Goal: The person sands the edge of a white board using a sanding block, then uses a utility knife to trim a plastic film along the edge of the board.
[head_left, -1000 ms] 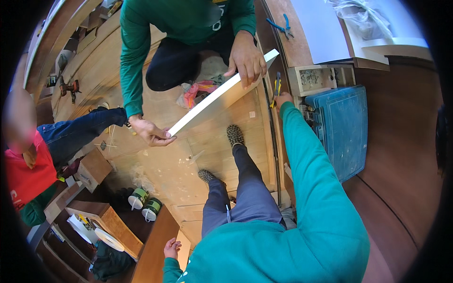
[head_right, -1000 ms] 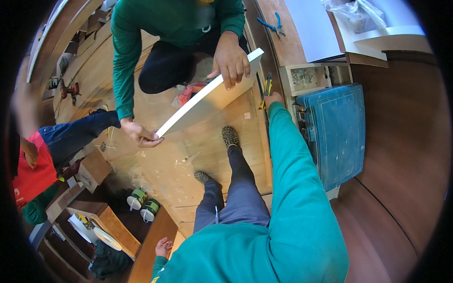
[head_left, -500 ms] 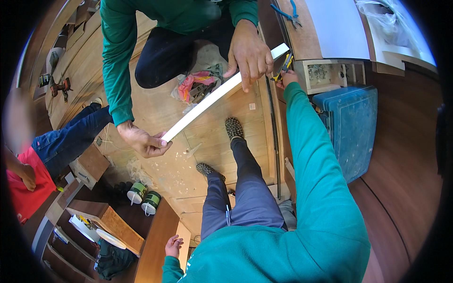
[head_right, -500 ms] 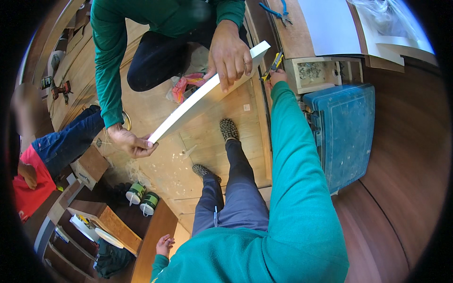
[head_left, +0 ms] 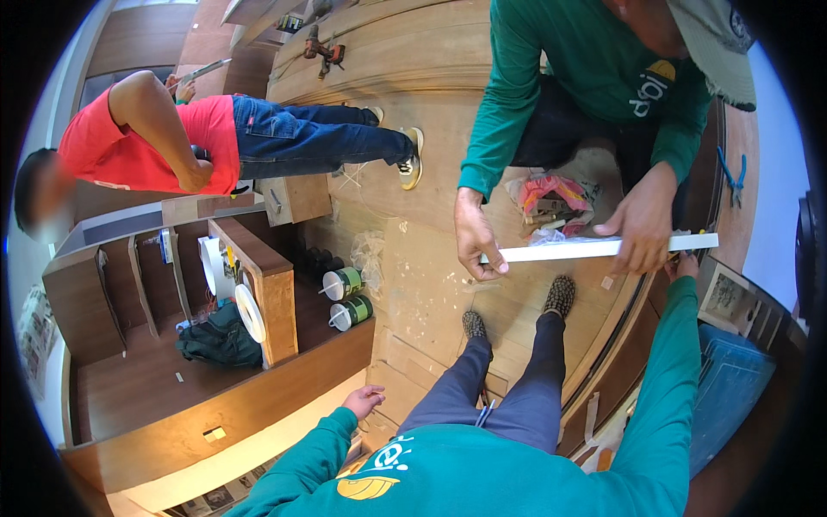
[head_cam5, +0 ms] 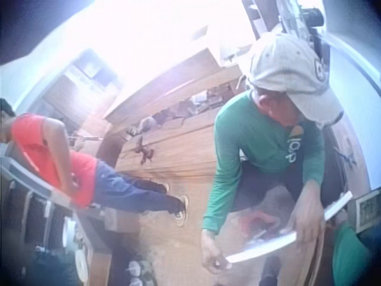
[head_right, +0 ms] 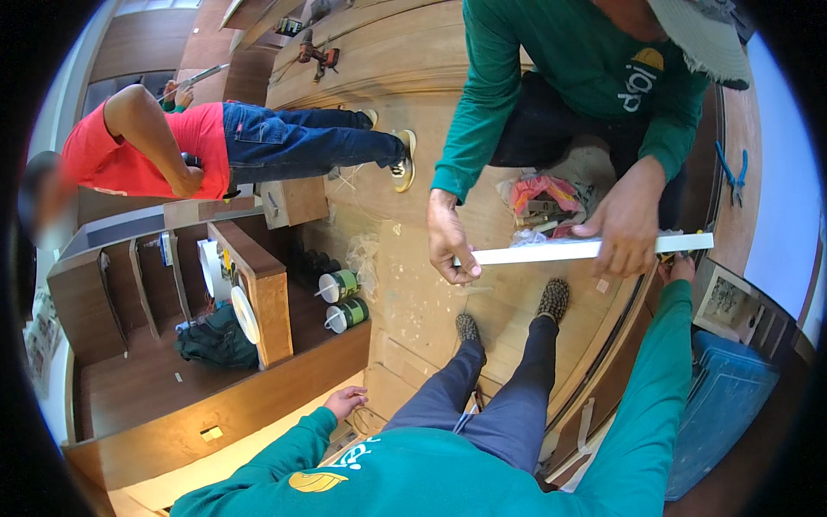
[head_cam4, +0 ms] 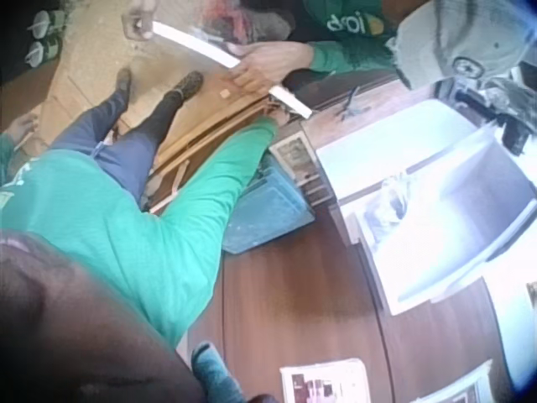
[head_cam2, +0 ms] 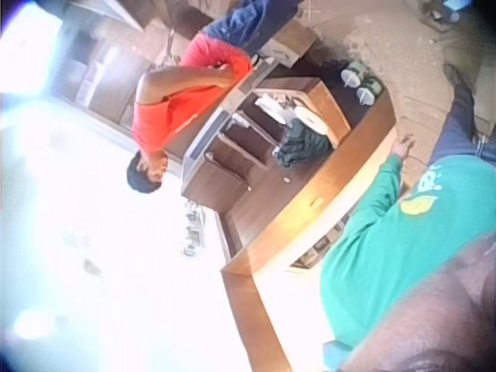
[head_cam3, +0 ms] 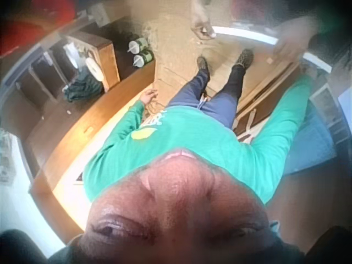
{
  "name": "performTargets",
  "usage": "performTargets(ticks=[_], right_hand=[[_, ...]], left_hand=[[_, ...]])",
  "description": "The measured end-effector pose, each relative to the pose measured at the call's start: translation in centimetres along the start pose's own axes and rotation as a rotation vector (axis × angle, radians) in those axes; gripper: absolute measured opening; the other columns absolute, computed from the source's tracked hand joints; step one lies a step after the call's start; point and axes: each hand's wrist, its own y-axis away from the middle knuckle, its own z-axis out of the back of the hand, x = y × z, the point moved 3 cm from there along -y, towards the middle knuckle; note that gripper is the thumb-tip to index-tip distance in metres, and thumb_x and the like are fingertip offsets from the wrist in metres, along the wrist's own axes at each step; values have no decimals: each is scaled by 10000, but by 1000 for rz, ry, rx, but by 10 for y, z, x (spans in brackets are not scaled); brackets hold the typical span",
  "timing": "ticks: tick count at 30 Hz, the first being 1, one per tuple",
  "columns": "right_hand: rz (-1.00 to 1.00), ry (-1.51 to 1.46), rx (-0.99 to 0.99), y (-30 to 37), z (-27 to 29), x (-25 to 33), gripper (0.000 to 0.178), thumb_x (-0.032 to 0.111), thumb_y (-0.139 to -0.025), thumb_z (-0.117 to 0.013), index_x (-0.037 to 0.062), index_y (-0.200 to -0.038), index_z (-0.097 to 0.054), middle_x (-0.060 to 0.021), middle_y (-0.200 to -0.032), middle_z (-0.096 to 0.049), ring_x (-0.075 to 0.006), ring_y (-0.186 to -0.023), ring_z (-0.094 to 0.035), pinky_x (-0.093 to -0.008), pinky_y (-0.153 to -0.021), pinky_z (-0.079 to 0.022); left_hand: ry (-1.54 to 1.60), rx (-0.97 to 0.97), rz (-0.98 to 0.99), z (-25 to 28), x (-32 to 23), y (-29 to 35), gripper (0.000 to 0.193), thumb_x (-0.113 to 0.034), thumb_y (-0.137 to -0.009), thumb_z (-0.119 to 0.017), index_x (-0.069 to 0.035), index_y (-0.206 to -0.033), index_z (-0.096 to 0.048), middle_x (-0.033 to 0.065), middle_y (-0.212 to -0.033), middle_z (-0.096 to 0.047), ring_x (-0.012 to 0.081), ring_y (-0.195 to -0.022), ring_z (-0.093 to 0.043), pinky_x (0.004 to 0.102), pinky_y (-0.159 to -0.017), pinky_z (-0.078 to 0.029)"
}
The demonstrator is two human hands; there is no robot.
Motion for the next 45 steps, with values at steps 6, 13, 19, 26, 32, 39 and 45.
performTargets(ticks=[6, 13, 19, 26, 32, 39, 45], right_hand=[[25, -2, -28, 14, -13, 4, 153, 190, -1031, -554, 126, -1168, -529, -79, -888, -636, -217, -582, -606, -386, -502, -563], [129, 269, -115, 46, 44, -20, 102, 174, -1009, -580, 119, -1079, -530, -101, -779, -605, -235, -508, -578, -364, -341, -442], [-22, 254, -6, 160, 71, -92, 150, 153, -1029, -493, 155, -1178, -480, -102, -790, -626, -248, -507, -594, -378, -334, -465], [-215, 705, 171, 294, 130, -146, 326, 168, -1026, -491, -56, -826, -617, -230, -588, -595, -358, -406, -597, -515, -326, -456], [48, 1708, 353, 441, 99, -96, 320, 283, -969, -646, -21, -1017, -732, -176, -887, -755, -295, -757, -754, -450, -660, -609], [269, 2350, 660, 465, 102, -119, 257, 187, -981, -630, 5, -1135, -726, -166, -991, -769, -260, -790, -766, -390, -658, -636], [-21, 1371, 90, 540, 64, -117, 207, 103, -970, -602, -67, -1030, -704, -246, -864, -730, -351, -721, -746, -484, -563, -626]], left_hand=[[-32, 13, -9, -11, -11, 9, 447, -261, -954, -676, -58, -1349, -628, 101, -1076, -726, 181, -991, -676, 323, -913, -535], [-104, 24, -127, -22, -31, 0, 461, -298, -957, -677, -52, -1344, -630, 101, -1065, -730, 174, -991, -676, 324, -928, -533], [-49, -33, -257, -29, -20, 10, 409, -355, -970, -660, -35, -1223, -698, 103, -1046, -748, 179, -949, -689, 343, -906, -536], [-172, -140, -343, -19, -33, 6, 522, -467, -978, -609, -62, -675, -738, 104, -690, -723, 285, -706, -684, 418, -785, -544], [-161, -37, -696, 0, -5, -13, 453, -392, -992, -607, -83, -1321, -632, 141, -1080, -732, 289, -978, -688, 409, -881, -541], [209, 428, -886, 76, 11, 90, 733, -440, -1000, -587, -120, -1602, -318, 192, -1557, -439, 310, -1396, -474, 385, -1152, -378], [178, 540, -1428, 141, 39, 203, 695, -530, -1044, -463, -109, -1587, -354, 162, -1590, -420, 304, -1444, -421, 372, -1199, -297]])
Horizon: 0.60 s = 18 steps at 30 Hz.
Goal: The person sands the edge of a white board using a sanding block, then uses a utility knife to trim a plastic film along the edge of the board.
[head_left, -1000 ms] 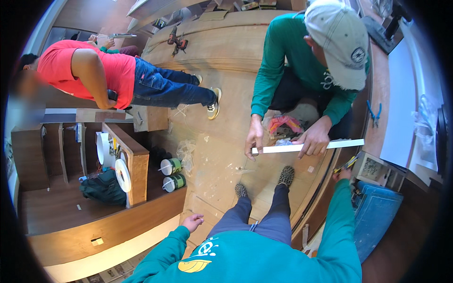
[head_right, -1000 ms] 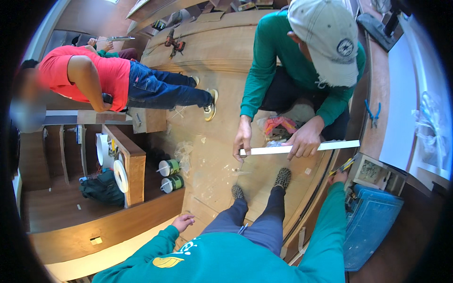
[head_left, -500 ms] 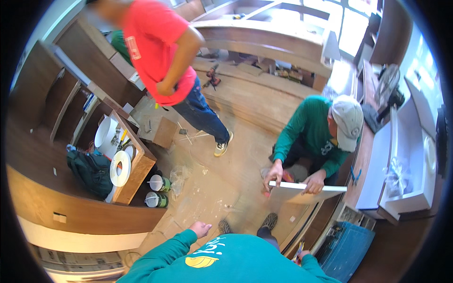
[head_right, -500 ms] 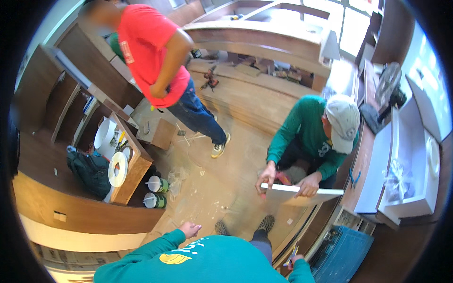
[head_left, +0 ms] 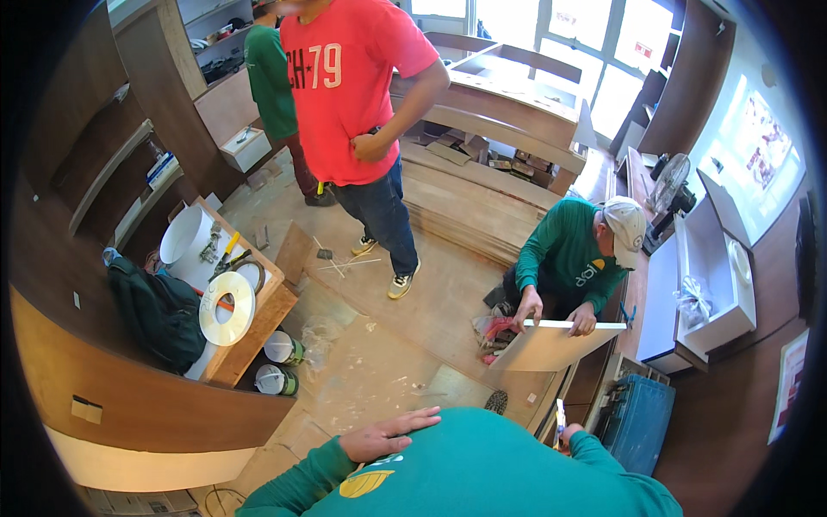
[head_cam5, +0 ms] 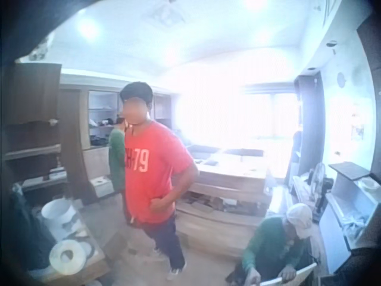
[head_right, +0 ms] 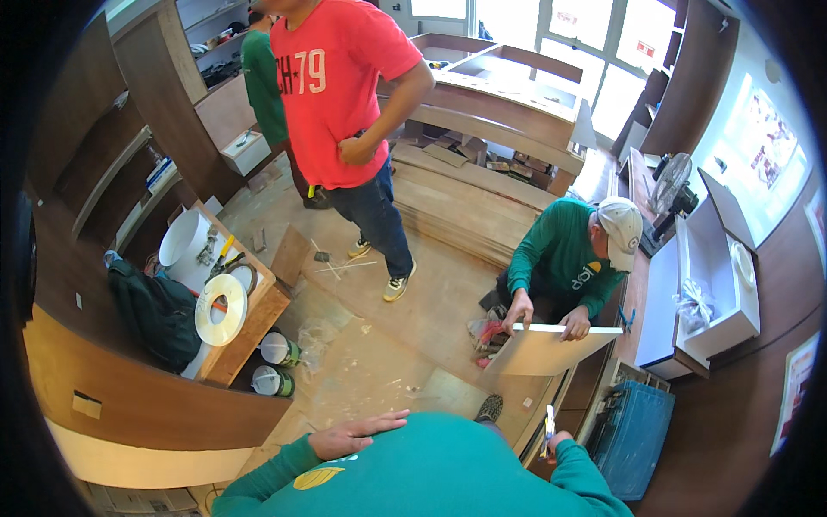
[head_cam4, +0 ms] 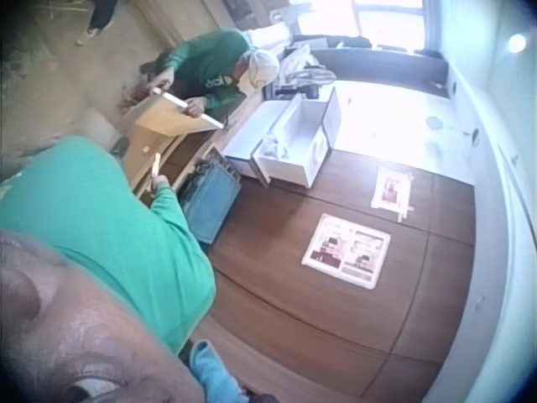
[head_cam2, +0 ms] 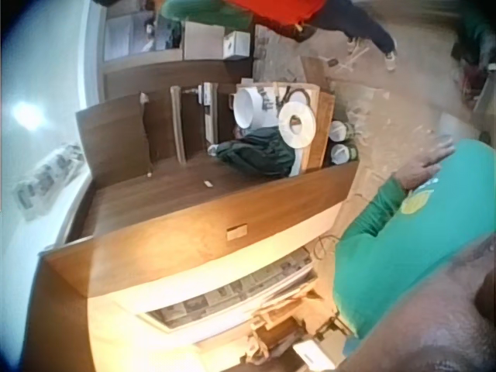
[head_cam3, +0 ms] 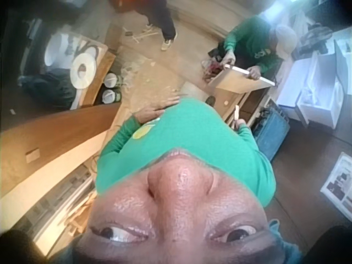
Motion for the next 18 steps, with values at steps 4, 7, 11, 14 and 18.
performTargets(ticks=[4, 7, 11, 14, 18], right_hand=[[131, 42, -5, 39, -17, 52, 210, 132, -949, -633, -58, -1021, -688, -243, -841, -716, -374, -668, -728, -497, -553, -626], [210, 48, -19, 51, -20, 67, 195, 145, -943, -656, -16, -1047, -690, -225, -844, -722, -374, -656, -730, -480, -551, -628], [229, 117, 56, 29, -28, 76, 205, 161, -958, -658, -12, -1064, -695, -222, -839, -727, -364, -666, -739, -482, -557, -626], [310, 431, 79, 4, -30, 81, 328, 344, -940, -643, 60, -1070, -742, -172, -971, -748, -325, -854, -737, -438, -743, -593], [524, 559, 106, -9, -40, 99, 261, 223, -935, -671, -10, -1039, -725, -178, -936, -747, -333, -795, -742, -451, -649, -609]], left_hand=[[4, 3, 375, 19, 165, 49, 630, -475, -1069, -433, -107, -1577, -375, 137, -1586, -436, 297, -1449, -416, 354, -1201, -287], [-241, 82, 453, 33, 184, 55, 595, -457, -1081, -414, -105, -1561, -408, 129, -1591, -429, 291, -1458, -405, 339, -1207, -272], [233, 13, 185, 16, 18, 28, 607, -465, -1072, -441, -100, -1556, -417, 126, -1613, -391, 281, -1484, -360, 352, -1221, -250], [-55, 98, -95, 6, -45, 13, 670, -476, -1052, -484, -74, -1575, -371, 135, -1649, -321, 261, -1519, -292, 367, -1237, -213], [-197, -3, 247, 21, 54, 14, 616, -500, -1009, -536, -112, -1487, -499, 146, -1591, -397, 288, -1482, -344, 420, -1216, -254]])
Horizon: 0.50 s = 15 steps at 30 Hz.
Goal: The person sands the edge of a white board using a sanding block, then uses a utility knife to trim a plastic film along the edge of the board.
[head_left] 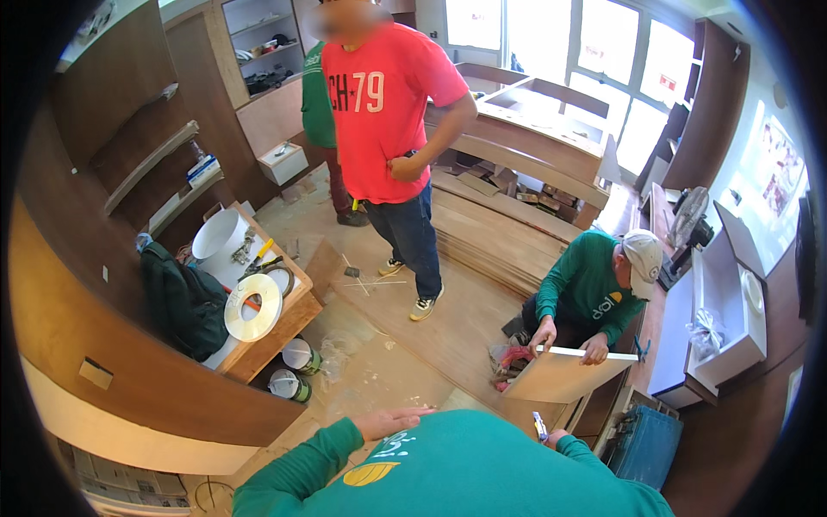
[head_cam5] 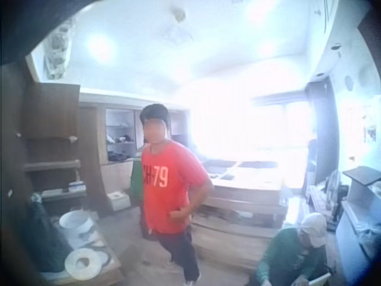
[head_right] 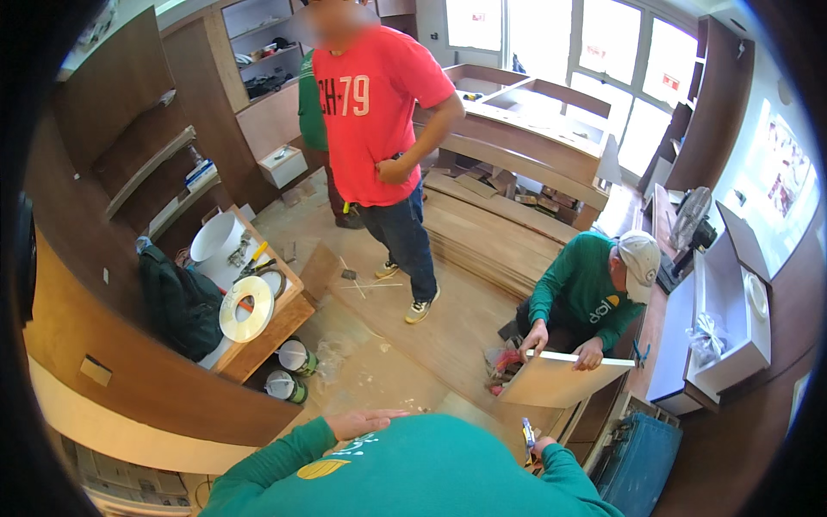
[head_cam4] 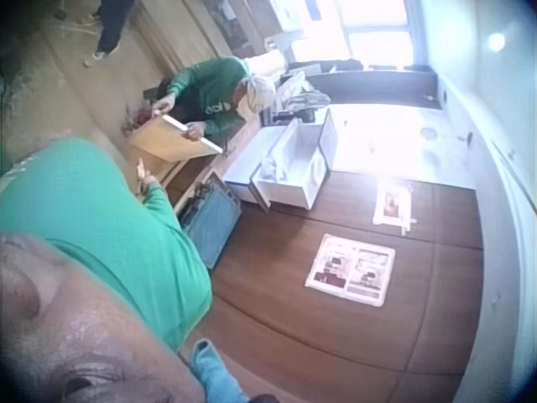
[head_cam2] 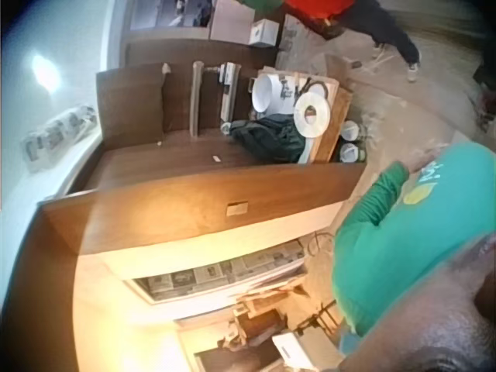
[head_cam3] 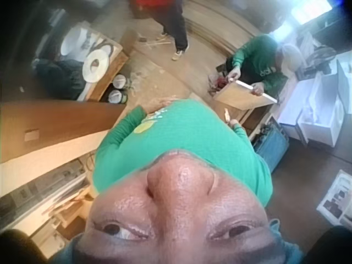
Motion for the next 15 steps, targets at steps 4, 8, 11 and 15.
performTargets(ticks=[4, 8, 11, 15], right_hand=[[67, 186, 24, -23, 2, -6, 204, 164, -905, -712, -15, -997, -744, -166, -939, -751, -301, -813, -757, -460, -651, -610], [340, 612, -59, -76, -8, -52, 220, 248, -893, -708, 77, -1008, -783, -139, -945, -769, -292, -868, -751, -466, -776, -574], [275, 599, 106, -78, -11, -53, 220, 250, -909, -682, 80, -1005, -784, -131, -929, -768, -281, -844, -749, -456, -756, -574], [230, 634, 219, -79, 3, -36, 228, 253, -931, -648, 84, -1000, -784, -119, -907, -768, -267, -812, -746, -443, -731, -574]], left_hand=[[-1099, -143, 607, -3, 193, 35, 455, -488, -882, -633, -168, -1185, -746, 114, -1273, -687, 339, -1210, -604, 473, -1011, -482], [-597, -202, 1028, -42, 333, 128, 400, -351, -956, -510, -85, -1114, -764, 170, -1215, -707, 365, -1102, -667, 467, -951, -520], [-323, -196, 1332, -144, 345, 203, 458, -384, -951, -501, -81, -1199, -739, 178, -1312, -665, 350, -1200, -641, 451, -1006, -502], [-33, -343, 1411, -248, 336, 203, 587, -504, -955, -446, -50, -1207, -721, 214, -1289, -666, 364, -1203, -639, 455, -1009, -498]])
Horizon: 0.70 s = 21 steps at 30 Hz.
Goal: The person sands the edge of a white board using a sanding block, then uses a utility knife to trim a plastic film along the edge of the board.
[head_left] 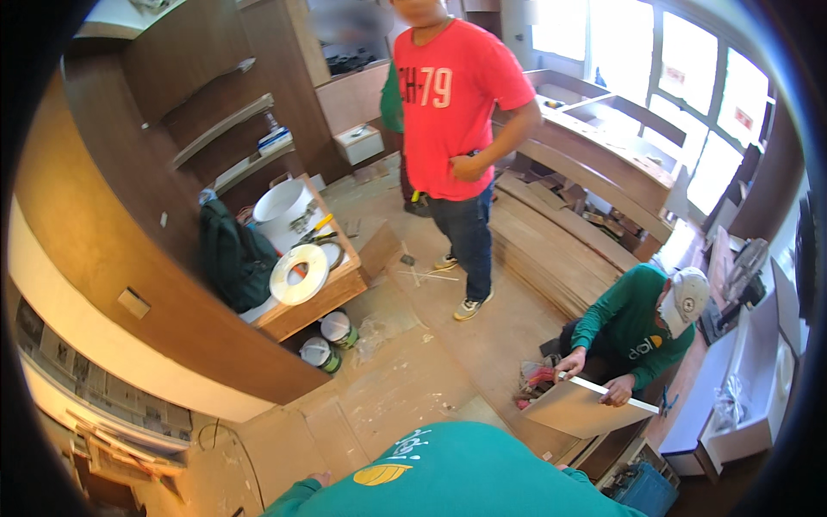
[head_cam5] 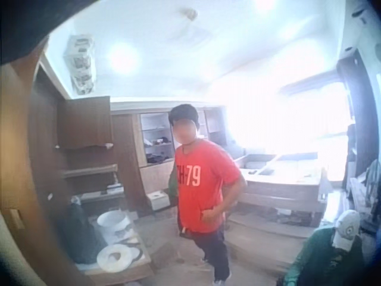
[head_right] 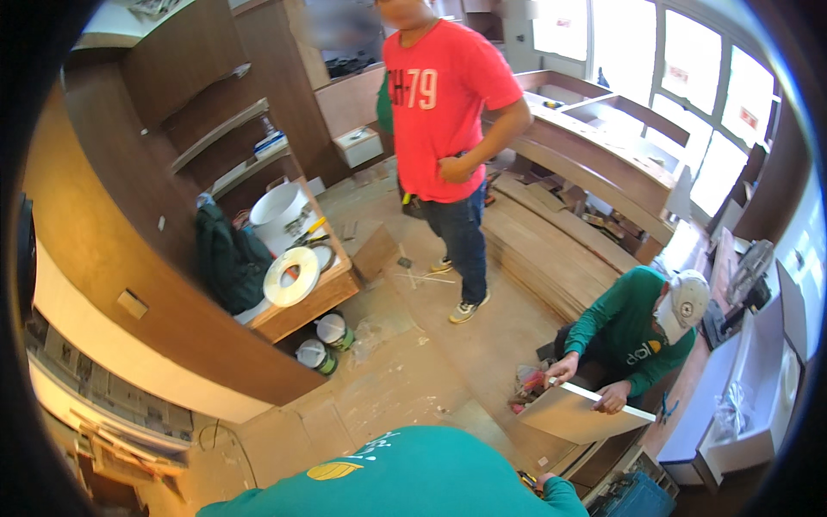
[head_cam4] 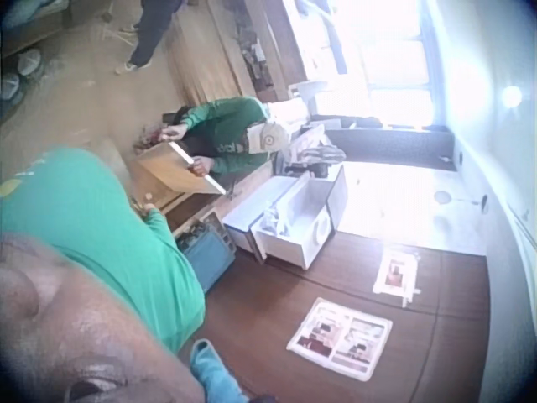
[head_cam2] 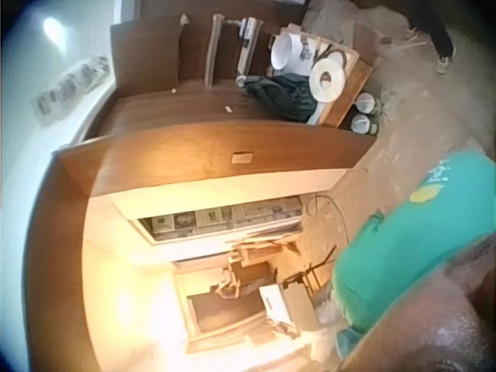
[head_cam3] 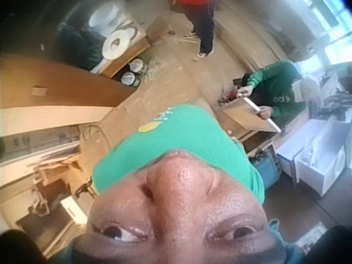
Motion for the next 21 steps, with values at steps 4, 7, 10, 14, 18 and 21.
performTargets(ticks=[4, 7, 10, 14, 18, 21], right_hand=[[-3, 65, 94, -8, 31, 7, 243, 256, -953, -614, 88, -995, -784, -108, -885, -768, -253, -780, -743, -429, -705, -574], [-23, 99, 158, -18, 57, 13, 259, 259, -969, -588, 91, -992, -784, -99, -869, -768, -242, -756, -741, -420, -686, -574], [-20, 138, 188, -20, 88, 35, 278, 261, -985, -562, 94, -988, -784, -91, -852, -768, -231, -732, -739, -410, -667, -574], [178, 175, 133, -24, 124, 86, 353, 215, -1035, -456, 59, -939, -758, -89, -772, -738, -214, -621, -700, -395, -580, -561], [75, -113, 98, -28, 134, 108, 374, 206, -1043, -431, 42, -911, -739, -88, -745, -719, -218, -608, -693, -387, -554, -552], [-36, -100, 116, -19, 130, 120, 369, 214, -1044, -440, 43, -916, -742, -86, -758, -722, -219, -622, -692, -399, -575, -552]], left_hand=[[409, -68, 131, -70, -26, 30, 727, -623, -959, -391, -18, -1215, -703, 249, -1266, -667, 379, -1206, -637, 458, -1012, -495], [672, -146, 275, -105, -39, 54, 836, -713, -962, -350, 5, -1221, -689, 275, -1249, -668, 390, -1208, -636, 460, -1015, -492], [674, -135, 266, -130, -41, 72, 739, -647, -978, -406, -8, -1181, -715, 263, -1191, -697, 373, -1145, -671, 450, -960, -526], [618, -156, 160, -157, -5, 74, 577, -508, -929, -510, -39, -1193, -718, 229, -1241, -683, 350, -1136, -677, 425, -954, -536], [411, -188, 79, -174, -4, 56, 454, -368, -879, -615, -70, -1205, -722, 196, -1292, -669, 328, -1127, -682, 401, -949, -545], [396, -221, 66, -196, -2, 49, 410, -299, -856, -667, -84, -1200, -725, 175, -1316, -663, 314, -1142, -675, 389, -961, -543]])
